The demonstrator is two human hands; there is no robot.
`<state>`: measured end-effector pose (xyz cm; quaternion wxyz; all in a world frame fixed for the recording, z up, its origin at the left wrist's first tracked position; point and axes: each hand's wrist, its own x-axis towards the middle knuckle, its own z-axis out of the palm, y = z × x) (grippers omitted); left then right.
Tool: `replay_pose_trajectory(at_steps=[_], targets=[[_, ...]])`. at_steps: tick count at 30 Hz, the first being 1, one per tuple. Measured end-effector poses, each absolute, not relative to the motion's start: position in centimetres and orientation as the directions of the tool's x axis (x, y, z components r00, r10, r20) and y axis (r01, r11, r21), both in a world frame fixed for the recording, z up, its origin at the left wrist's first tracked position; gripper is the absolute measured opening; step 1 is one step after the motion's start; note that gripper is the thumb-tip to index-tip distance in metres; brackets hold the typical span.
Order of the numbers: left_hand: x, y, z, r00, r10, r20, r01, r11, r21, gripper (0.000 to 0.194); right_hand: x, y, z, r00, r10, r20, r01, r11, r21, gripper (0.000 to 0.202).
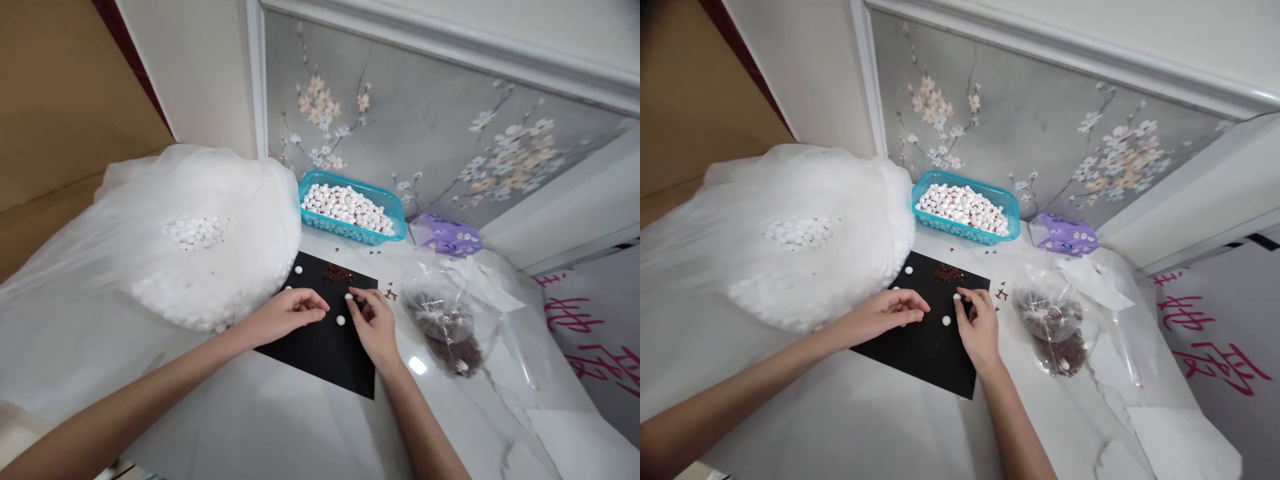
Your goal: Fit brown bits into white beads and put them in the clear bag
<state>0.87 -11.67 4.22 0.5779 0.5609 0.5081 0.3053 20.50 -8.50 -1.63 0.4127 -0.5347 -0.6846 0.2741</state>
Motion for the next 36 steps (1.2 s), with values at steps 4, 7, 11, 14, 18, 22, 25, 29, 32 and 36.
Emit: replay_pose_trajectory(at_steps=[4,7,11,14,18,22,25,29,32,36], targets=[[1.8,-12.6,3.1,0.192,0.981,0.005,0.501,-0.103,0.859,0.02,20.5,-7.2,-1.8,-0.03,0.977,0.212,0.492,0.199,-0.848,0.027],[3.3,-13.8,2.2,0.368,0.902,0.224,0.636,-0.42,0.647,0.028,20.6,-5.9,-1.8,0.075,0.982,0.171,0.51,0.109,-0.853,0.031],[4.7,-14.7,1.5,0.56,0.757,0.336,0.679,-0.652,0.338,0.035,20.2,-4.9,-1.5,0.055,0.986,0.155,0.631,0.086,-0.771,0.029],[4.9,-14.5,0.9,0.582,0.753,0.306,0.717,-0.653,0.242,0.032,19.9,-4.6,-1.4,0.032,0.987,0.159,0.681,0.095,-0.726,0.024],[4.3,-13.9,-0.1,0.609,0.727,0.317,0.719,-0.675,0.164,0.025,19.9,-5.0,-1.3,0.002,0.981,0.195,0.674,0.143,-0.725,0.02],[3.6,-13.4,-0.6,0.603,0.725,0.332,0.716,-0.676,0.174,0.025,20.4,-7.1,-1.0,-0.05,0.962,0.27,0.633,0.24,-0.736,0.018],[3.6,-13.0,-0.3,0.559,0.77,0.308,0.745,-0.629,0.22,0.022,20.6,-9.3,-0.6,-0.121,0.948,0.295,0.637,0.302,-0.71,0.015],[4.1,-12.8,0.2,0.496,0.836,0.235,0.801,-0.545,0.247,0.022,20.4,-11.0,-0.5,-0.202,0.928,0.314,0.632,0.369,-0.682,0.012],[4.1,-12.8,0.1,0.441,0.865,0.241,0.804,-0.5,0.323,0.021,20.3,-11.2,-0.6,-0.265,0.906,0.331,0.634,0.422,-0.648,0.01],[4.0,-12.7,-0.1,0.337,0.915,0.222,0.78,-0.403,0.478,0.018,20.2,-11.1,-0.8,-0.338,0.877,0.342,0.67,0.479,-0.567,0.013]])
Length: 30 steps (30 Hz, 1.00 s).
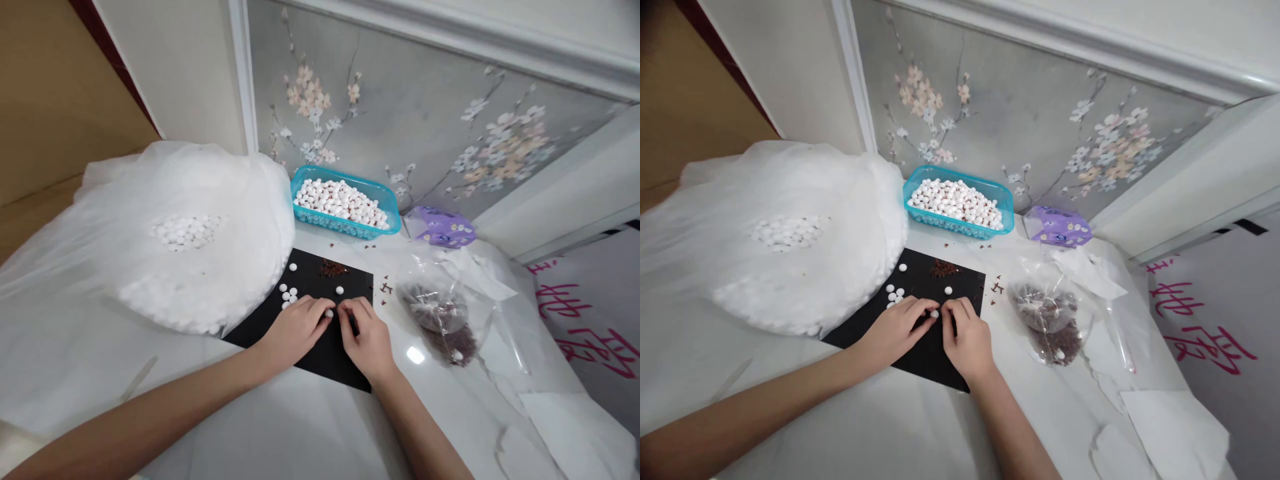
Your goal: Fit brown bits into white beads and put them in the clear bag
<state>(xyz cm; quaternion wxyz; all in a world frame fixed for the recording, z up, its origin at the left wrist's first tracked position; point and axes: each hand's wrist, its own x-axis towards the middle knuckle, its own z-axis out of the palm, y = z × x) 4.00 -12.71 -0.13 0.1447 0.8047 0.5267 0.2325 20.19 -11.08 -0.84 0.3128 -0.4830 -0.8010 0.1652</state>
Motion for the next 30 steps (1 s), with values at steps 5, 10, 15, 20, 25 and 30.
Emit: replay_pose_trajectory(at_steps=[5,10,15,20,25,30], targets=[[4.06,-12.64,-0.01,0.293,0.942,0.163,0.757,-0.333,0.562,0.018,20.06,-11.08,-1.32,-0.405,0.838,0.367,0.724,0.538,-0.431,0.015],[4.03,-12.66,0.08,0.276,0.951,0.138,0.735,-0.301,0.607,0.017,20.13,-11.17,-1.49,-0.44,0.807,0.395,0.721,0.579,-0.38,0.017],[4.04,-12.64,0.12,0.258,0.959,0.115,0.714,-0.269,0.646,0.017,20.16,-11.08,-1.39,-0.457,0.793,0.403,0.691,0.602,-0.4,0.019],[4.03,-12.67,0.16,0.246,0.964,0.102,0.696,-0.249,0.674,0.017,20.12,-11.05,-1.24,-0.474,0.788,0.393,0.659,0.614,-0.436,0.019],[3.95,-12.72,0.11,0.247,0.963,0.104,0.678,-0.248,0.692,0.018,20.23,-11.24,-0.92,-0.479,0.788,0.388,0.617,0.616,-0.489,0.019],[3.97,-12.67,0.02,0.237,0.965,0.11,0.671,-0.245,0.7,0.018,20.21,-11.31,-0.97,-0.496,0.77,0.401,0.61,0.638,-0.47,0.022]])
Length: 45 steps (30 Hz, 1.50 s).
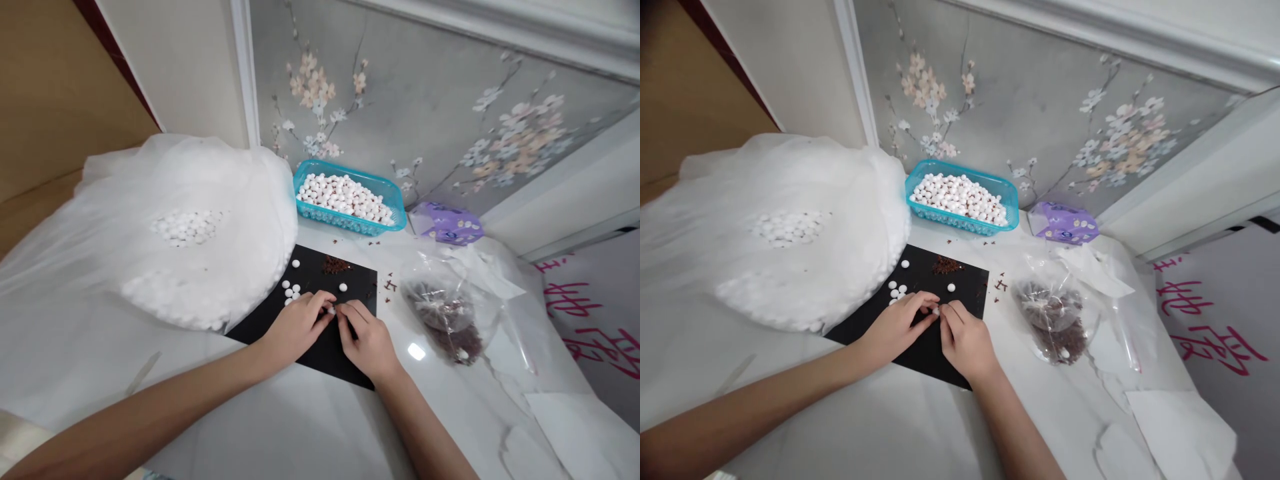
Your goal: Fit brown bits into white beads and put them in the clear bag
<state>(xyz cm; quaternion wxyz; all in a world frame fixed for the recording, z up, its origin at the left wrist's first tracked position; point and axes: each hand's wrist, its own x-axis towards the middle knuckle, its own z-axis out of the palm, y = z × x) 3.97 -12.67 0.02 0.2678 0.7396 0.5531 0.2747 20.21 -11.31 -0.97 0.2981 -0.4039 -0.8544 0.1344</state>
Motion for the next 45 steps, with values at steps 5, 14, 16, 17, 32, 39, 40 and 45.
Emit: replay_pose_trajectory(at_steps=[5,14,16,17,32,39,40,45], targets=[[4.0,-12.6,0.0,0.231,0.968,0.098,0.654,-0.229,0.721,0.018,20.3,-11.4,-1.2,-0.506,0.758,0.412,0.6,0.652,-0.463,0.022],[4.0,-12.5,-0.3,0.223,0.971,0.09,0.625,-0.213,0.751,0.018,20.2,-11.1,-1.1,-0.514,0.752,0.413,0.557,0.659,-0.506,0.021],[4.0,-12.5,-0.2,0.221,0.972,0.084,0.618,-0.206,0.758,0.018,20.1,-11.0,-1.1,-0.521,0.747,0.412,0.556,0.664,-0.5,0.022],[4.0,-12.5,-0.2,0.22,0.972,0.08,0.617,-0.202,0.761,0.018,20.1,-11.0,-1.1,-0.524,0.746,0.411,0.558,0.665,-0.496,0.022],[4.0,-12.5,-0.2,0.213,0.975,0.069,0.577,-0.182,0.796,0.018,19.7,-10.9,0.0,-0.552,0.761,0.34,0.587,0.645,-0.49,0.018],[4.0,-12.5,-0.2,0.206,0.976,0.072,0.58,-0.182,0.794,0.017,19.5,-10.7,0.1,-0.549,0.778,0.306,0.607,0.622,-0.494,0.019],[4.0,-12.5,-0.2,0.206,0.976,0.07,0.579,-0.179,0.796,0.017,19.5,-10.8,0.0,-0.543,0.781,0.308,0.604,0.618,-0.502,0.019],[4.0,-12.5,-0.1,0.206,0.976,0.066,0.574,-0.175,0.8,0.017,20.2,-10.4,0.1,-0.544,0.787,0.29,0.556,0.597,-0.578,0.024]])
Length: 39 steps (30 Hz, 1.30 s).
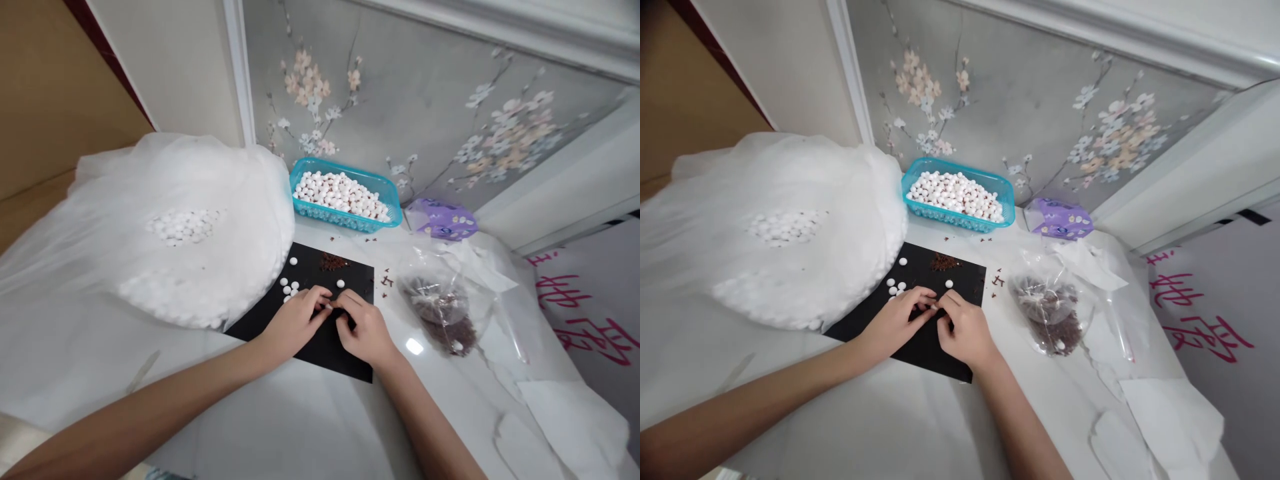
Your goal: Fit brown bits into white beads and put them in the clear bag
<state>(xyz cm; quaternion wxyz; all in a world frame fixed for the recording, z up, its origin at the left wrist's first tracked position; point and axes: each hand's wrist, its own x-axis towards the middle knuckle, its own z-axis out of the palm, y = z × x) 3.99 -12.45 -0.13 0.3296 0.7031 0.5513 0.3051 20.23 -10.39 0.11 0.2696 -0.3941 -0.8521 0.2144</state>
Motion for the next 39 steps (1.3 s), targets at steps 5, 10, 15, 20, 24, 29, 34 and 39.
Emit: replay_pose_trajectory(at_steps=[5,10,15,20,24,29,34,39], targets=[[4.0,-12.4,0.0,0.203,0.976,0.079,0.573,-0.184,0.798,0.019,21.2,-7.7,0.2,-0.265,0.876,0.403,0.55,0.481,-0.683,0.019],[3.9,-12.6,0.1,0.218,0.97,0.11,0.614,-0.224,0.757,0.021,21.6,-4.0,-0.6,-0.098,0.938,0.332,0.742,0.291,-0.604,0.021],[3.9,-12.7,0.2,0.31,0.931,0.193,0.692,-0.36,0.626,0.017,21.2,-2.8,-1.0,-0.087,0.955,0.284,0.789,0.24,-0.565,0.019],[4.0,-12.6,0.1,0.395,0.883,0.256,0.729,-0.47,0.498,0.021,20.8,-3.1,-0.7,-0.083,0.961,0.265,0.803,0.222,-0.553,0.017],[4.1,-12.6,0.0,0.449,0.857,0.252,0.767,-0.515,0.384,0.022,20.5,-3.2,-0.7,-0.119,0.963,0.24,0.819,0.232,-0.525,0.018],[4.1,-12.9,-0.3,0.494,0.83,0.259,0.798,-0.551,0.244,0.022,20.3,-3.6,-0.5,-0.138,0.963,0.232,0.828,0.241,-0.507,0.015],[4.2,-13.1,-0.3,0.422,0.848,0.322,0.821,-0.508,0.262,0.02,20.7,-6.4,0.1,-0.086,0.951,0.298,0.753,0.258,-0.605,0.014],[4.1,-12.9,0.4,0.359,0.889,0.284,0.803,-0.449,0.391,0.027,20.6,-10.0,-0.3,-0.088,0.957,0.276,0.675,0.261,-0.691,0.015]])
